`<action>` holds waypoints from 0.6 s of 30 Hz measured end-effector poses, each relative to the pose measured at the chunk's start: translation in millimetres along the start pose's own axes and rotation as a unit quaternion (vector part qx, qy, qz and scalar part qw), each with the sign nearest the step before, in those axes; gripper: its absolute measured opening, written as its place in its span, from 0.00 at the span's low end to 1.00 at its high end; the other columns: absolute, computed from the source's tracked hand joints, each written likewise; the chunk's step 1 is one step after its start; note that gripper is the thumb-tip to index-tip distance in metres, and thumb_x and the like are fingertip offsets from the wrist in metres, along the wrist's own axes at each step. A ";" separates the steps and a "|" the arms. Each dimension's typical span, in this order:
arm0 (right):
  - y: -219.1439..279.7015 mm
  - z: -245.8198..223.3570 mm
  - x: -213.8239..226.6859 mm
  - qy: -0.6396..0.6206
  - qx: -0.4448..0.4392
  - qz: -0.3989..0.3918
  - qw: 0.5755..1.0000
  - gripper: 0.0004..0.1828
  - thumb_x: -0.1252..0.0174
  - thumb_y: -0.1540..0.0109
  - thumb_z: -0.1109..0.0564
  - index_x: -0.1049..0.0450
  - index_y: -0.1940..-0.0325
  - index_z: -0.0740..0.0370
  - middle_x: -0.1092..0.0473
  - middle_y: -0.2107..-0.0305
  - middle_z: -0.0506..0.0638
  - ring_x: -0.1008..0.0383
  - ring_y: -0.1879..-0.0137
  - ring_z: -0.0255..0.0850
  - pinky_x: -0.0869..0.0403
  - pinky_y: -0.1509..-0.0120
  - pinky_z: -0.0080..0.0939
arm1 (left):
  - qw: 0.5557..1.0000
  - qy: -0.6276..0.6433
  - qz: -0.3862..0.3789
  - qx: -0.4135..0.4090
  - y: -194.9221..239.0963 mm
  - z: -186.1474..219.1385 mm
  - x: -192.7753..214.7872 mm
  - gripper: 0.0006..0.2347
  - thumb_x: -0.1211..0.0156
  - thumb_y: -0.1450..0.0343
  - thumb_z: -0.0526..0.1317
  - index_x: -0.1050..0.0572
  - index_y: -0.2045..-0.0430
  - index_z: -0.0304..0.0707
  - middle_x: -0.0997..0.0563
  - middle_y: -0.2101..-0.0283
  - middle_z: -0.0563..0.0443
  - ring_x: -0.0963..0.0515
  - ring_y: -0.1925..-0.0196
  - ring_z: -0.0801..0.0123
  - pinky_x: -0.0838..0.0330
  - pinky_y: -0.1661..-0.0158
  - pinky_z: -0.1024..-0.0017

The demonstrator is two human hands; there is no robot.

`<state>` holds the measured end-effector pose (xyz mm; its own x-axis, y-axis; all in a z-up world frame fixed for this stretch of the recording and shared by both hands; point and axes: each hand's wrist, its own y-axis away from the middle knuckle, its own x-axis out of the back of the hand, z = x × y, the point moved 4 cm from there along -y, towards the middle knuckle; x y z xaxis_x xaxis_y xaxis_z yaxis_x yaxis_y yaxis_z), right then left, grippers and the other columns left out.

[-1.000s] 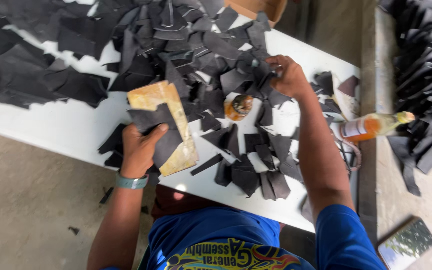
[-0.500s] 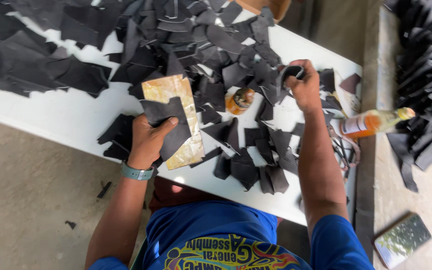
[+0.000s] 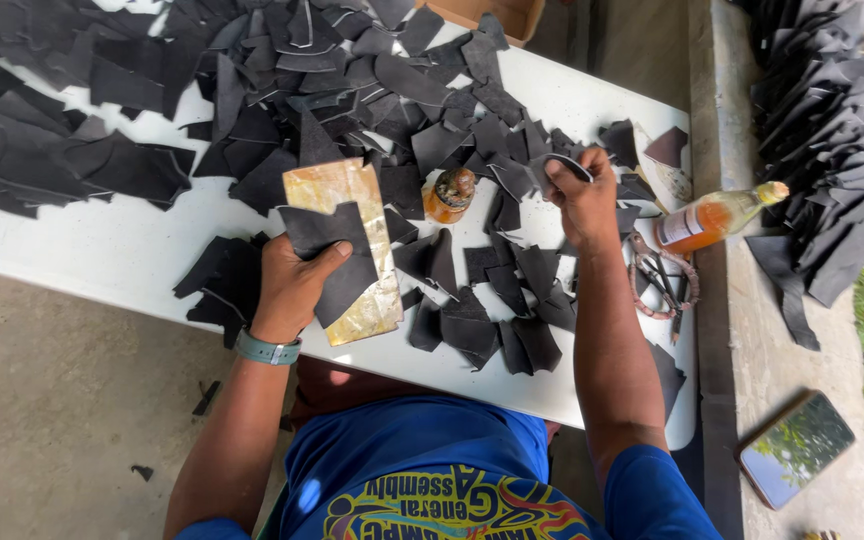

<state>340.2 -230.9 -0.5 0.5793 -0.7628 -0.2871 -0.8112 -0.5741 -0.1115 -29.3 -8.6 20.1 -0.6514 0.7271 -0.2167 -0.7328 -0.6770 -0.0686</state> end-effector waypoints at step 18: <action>40.0 1.5 5.0 -0.341 -0.104 0.047 0.933 0.09 0.47 0.44 0.65 0.29 0.59 0.62 0.25 0.68 0.56 0.22 0.60 0.47 0.21 0.48 0.55 | 1.000 0.019 -0.007 0.012 -1.4 -14.1 -5.7 0.08 0.34 0.31 0.30 0.20 0.60 0.29 0.15 0.60 0.49 0.17 0.60 0.76 0.21 0.58 0.76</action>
<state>310.6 -257.2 -7.8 0.2624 -0.4868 -0.8332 -0.7818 -0.6134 0.1122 -21.8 -13.4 7.6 -0.6329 0.7321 -0.2519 -0.7473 -0.6627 -0.0483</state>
